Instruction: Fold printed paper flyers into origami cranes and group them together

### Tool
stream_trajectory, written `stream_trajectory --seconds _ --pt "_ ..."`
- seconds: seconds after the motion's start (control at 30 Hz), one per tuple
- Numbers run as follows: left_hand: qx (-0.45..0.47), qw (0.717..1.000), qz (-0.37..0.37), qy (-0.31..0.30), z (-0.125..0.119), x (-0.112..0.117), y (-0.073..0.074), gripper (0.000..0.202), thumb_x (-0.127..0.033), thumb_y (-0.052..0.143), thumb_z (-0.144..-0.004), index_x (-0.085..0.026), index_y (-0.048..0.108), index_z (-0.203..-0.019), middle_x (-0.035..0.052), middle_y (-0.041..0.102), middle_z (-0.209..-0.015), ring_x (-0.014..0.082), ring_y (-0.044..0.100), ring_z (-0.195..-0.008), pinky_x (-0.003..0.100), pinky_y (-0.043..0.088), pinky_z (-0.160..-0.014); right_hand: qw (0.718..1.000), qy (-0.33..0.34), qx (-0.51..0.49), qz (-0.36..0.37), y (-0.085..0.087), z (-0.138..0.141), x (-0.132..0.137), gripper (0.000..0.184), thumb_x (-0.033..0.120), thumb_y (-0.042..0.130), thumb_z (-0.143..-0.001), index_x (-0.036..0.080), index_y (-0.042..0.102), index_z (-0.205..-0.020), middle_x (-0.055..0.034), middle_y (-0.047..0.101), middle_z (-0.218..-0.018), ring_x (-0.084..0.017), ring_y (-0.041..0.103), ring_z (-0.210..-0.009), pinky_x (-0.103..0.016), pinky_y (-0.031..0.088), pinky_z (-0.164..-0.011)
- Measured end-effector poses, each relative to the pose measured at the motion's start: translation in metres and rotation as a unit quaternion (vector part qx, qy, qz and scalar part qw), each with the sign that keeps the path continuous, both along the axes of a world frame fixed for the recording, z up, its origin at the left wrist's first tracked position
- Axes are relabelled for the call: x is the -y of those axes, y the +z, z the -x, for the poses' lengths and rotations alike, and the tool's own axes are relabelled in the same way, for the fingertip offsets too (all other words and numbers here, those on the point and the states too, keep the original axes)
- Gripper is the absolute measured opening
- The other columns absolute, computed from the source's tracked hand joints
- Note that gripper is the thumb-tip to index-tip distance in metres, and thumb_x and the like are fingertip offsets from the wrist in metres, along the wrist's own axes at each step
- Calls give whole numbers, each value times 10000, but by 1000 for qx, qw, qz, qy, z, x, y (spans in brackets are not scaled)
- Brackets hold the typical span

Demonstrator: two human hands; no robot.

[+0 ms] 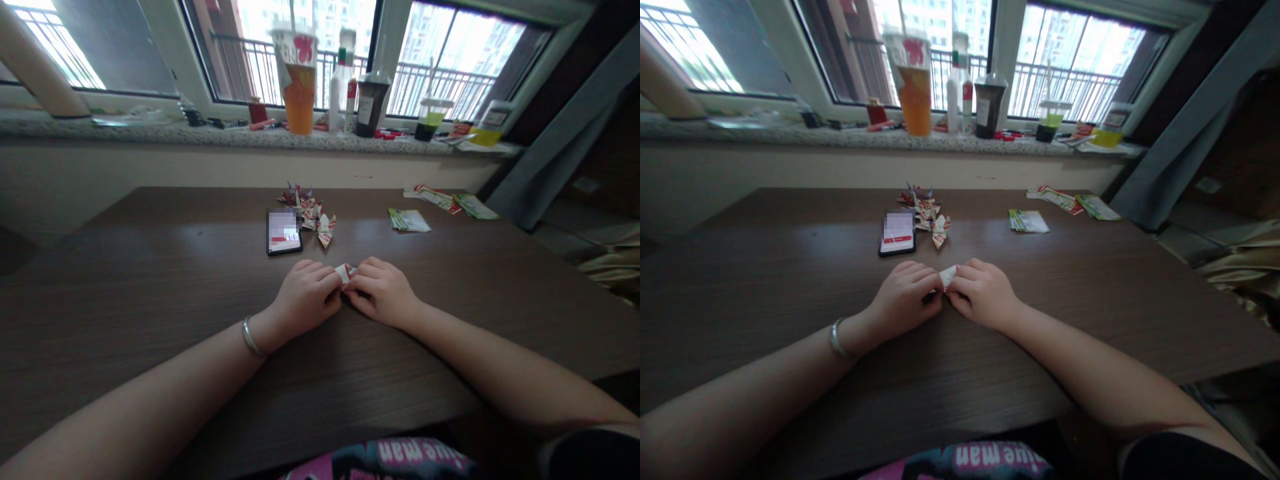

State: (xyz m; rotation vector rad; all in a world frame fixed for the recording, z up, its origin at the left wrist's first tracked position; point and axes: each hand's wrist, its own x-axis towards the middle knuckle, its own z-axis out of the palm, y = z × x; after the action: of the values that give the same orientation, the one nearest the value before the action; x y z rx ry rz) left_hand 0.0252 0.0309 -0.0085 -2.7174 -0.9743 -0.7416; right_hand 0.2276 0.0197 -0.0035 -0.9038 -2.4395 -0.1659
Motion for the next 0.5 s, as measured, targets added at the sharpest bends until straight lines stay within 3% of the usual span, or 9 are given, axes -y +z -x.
stream_trajectory --seconds 0.5 --pt "-26 999 12 38 10 -11 -3 49 -194 526 -784 -190 555 -745 18 619 -756 179 535 -726 331 393 -735 991 -72 -95 65 -4 -24 -7 74 181 579 -808 205 616 -749 -30 628 -788 -169 550 -769 -285 437 -714"
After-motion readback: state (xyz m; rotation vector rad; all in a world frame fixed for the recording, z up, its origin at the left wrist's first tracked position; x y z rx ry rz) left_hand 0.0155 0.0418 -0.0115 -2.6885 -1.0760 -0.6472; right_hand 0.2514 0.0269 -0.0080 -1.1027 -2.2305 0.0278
